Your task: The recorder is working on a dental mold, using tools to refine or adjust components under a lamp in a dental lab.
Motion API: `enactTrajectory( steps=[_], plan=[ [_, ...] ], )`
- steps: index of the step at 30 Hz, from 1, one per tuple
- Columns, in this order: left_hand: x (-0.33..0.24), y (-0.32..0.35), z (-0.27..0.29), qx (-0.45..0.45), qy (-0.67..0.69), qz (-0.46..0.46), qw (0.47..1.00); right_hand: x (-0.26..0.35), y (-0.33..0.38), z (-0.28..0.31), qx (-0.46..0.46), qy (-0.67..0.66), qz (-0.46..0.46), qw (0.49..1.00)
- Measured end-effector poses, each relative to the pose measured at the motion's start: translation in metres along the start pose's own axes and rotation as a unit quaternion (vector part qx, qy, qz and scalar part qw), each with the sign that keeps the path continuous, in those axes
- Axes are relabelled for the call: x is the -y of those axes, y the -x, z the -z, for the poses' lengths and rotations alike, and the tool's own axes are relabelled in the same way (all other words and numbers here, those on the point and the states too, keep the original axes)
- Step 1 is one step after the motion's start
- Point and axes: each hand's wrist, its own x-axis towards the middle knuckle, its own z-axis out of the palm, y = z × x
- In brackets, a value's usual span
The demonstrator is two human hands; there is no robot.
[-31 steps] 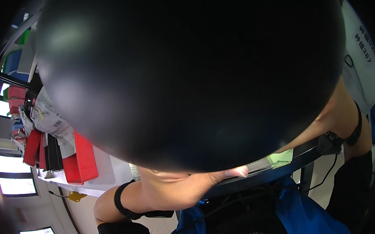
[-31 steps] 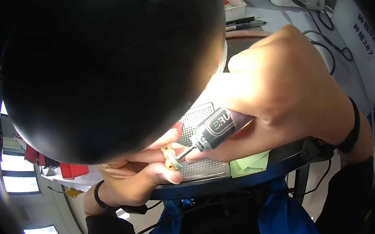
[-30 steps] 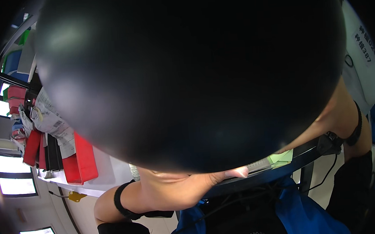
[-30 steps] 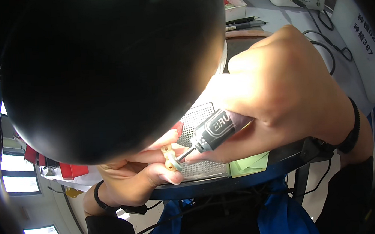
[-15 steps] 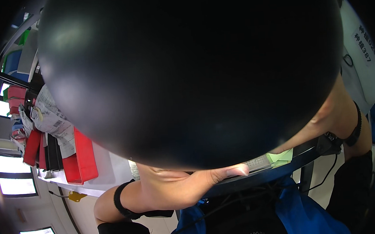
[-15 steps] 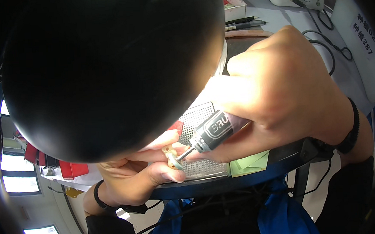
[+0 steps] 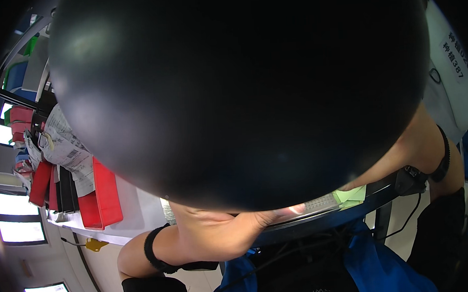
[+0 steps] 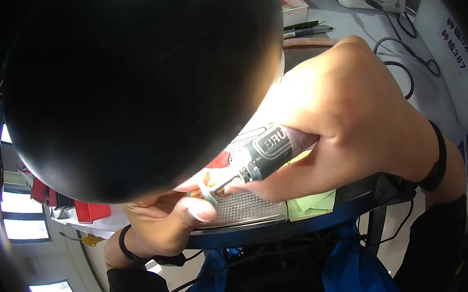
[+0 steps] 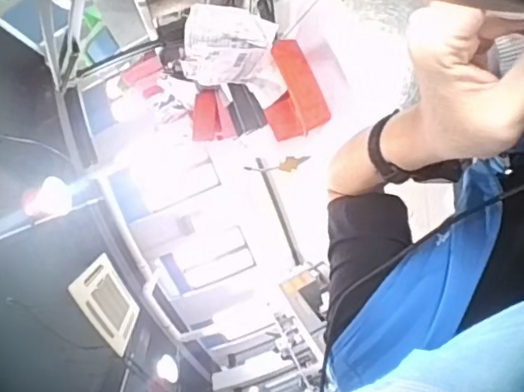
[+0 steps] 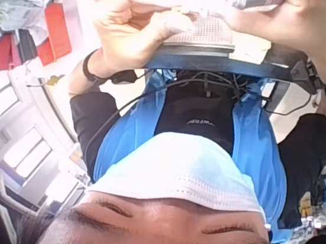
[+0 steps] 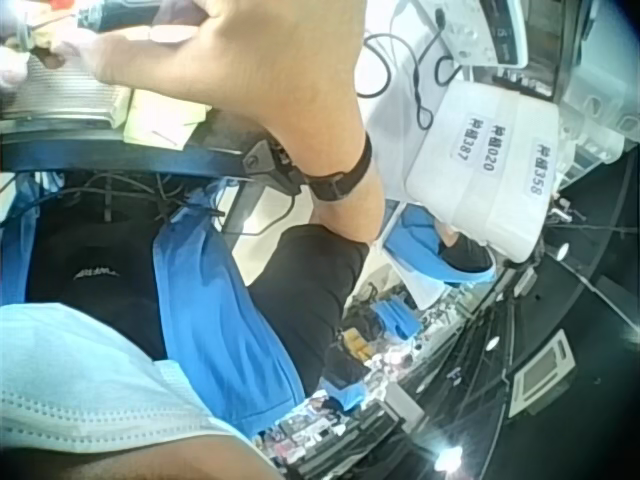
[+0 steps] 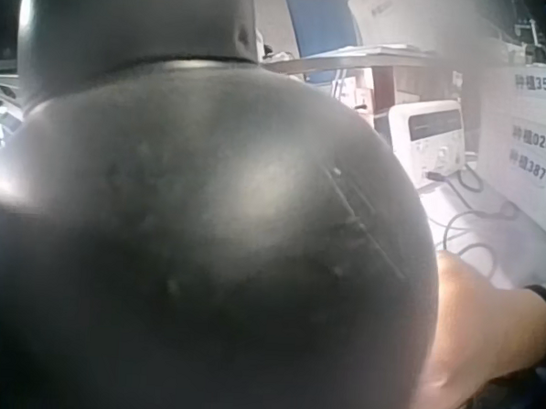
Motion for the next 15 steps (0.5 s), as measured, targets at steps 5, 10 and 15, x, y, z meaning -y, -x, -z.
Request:
enactTrajectory(
  steps=[5, 10, 15],
  plan=[
    [0.008, 0.000, 0.011, 0.041, -0.092, -0.054, 0.993, -0.017, 0.021, -0.021, -0.090, -0.012, 0.017, 0.996],
    [-0.003, -0.001, 0.022, 0.170, -0.079, 0.030, 0.982, -0.019, 0.021, -0.021, -0.065, -0.055, -0.010, 0.996],
    [-0.001, -0.006, 0.020, 0.195, -0.045, 0.054, 0.978, -0.020, 0.021, -0.025, -0.083, -0.033, 0.005, 0.996]
  ],
)
